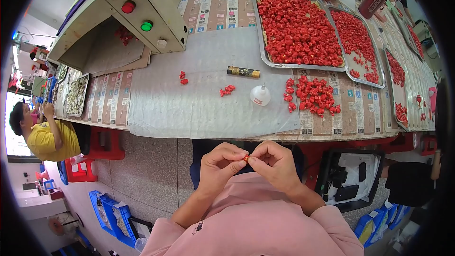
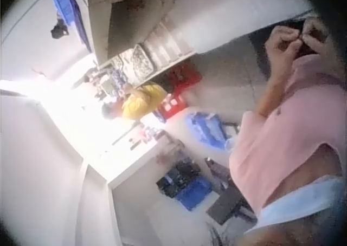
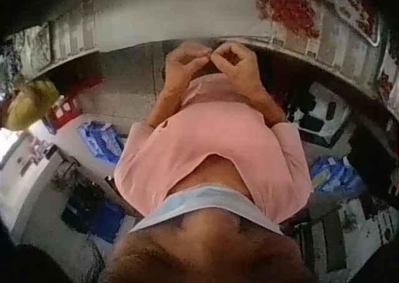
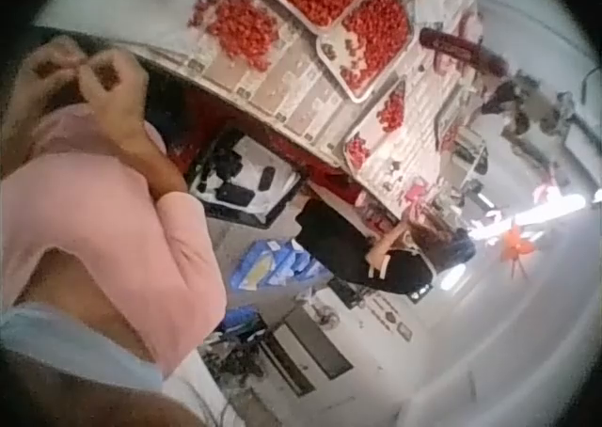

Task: The person applies glue from a bottle to small red toy parts and then assembles them by hand at a factory workbench.

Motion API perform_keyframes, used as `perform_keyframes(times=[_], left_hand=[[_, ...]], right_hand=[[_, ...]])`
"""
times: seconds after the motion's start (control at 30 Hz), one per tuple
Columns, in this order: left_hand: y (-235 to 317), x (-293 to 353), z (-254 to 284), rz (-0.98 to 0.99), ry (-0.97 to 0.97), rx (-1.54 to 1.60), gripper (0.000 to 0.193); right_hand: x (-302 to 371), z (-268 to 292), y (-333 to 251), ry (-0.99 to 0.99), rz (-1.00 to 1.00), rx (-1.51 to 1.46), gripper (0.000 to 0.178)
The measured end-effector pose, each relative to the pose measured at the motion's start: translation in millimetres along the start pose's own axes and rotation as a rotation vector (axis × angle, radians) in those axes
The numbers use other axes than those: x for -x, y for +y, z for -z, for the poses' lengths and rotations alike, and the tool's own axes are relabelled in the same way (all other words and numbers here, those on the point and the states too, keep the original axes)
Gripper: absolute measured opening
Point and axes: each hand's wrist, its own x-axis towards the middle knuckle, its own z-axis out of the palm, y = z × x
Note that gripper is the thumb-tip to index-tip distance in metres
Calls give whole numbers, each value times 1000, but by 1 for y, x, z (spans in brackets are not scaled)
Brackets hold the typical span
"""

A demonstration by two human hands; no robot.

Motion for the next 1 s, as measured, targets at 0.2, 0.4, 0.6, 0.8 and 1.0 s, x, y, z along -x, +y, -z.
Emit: perform_keyframes(times=[0.2, 0.4, 0.6, 0.8, 1.0], left_hand=[[-1, -5, 6, 15, 12, -14, 19], [0, -6, 6, 37, 58, -7, 19], [0, -6, 7, 29, 48, -27, 18], [-1, -5, 9, 16, 34, -22, 19], [-1, -4, 9, 34, 27, 18, 18]], right_hand=[[-9, -2, 1, -12, -15, -1, 7], [-14, -3, 5, 5, -17, -34, 7], [-14, -4, 7, 2, -18, -41, 6], [-14, -5, 8, 2, -19, -36, 6], [-12, -8, 5, 10, 15, 8, 6]])
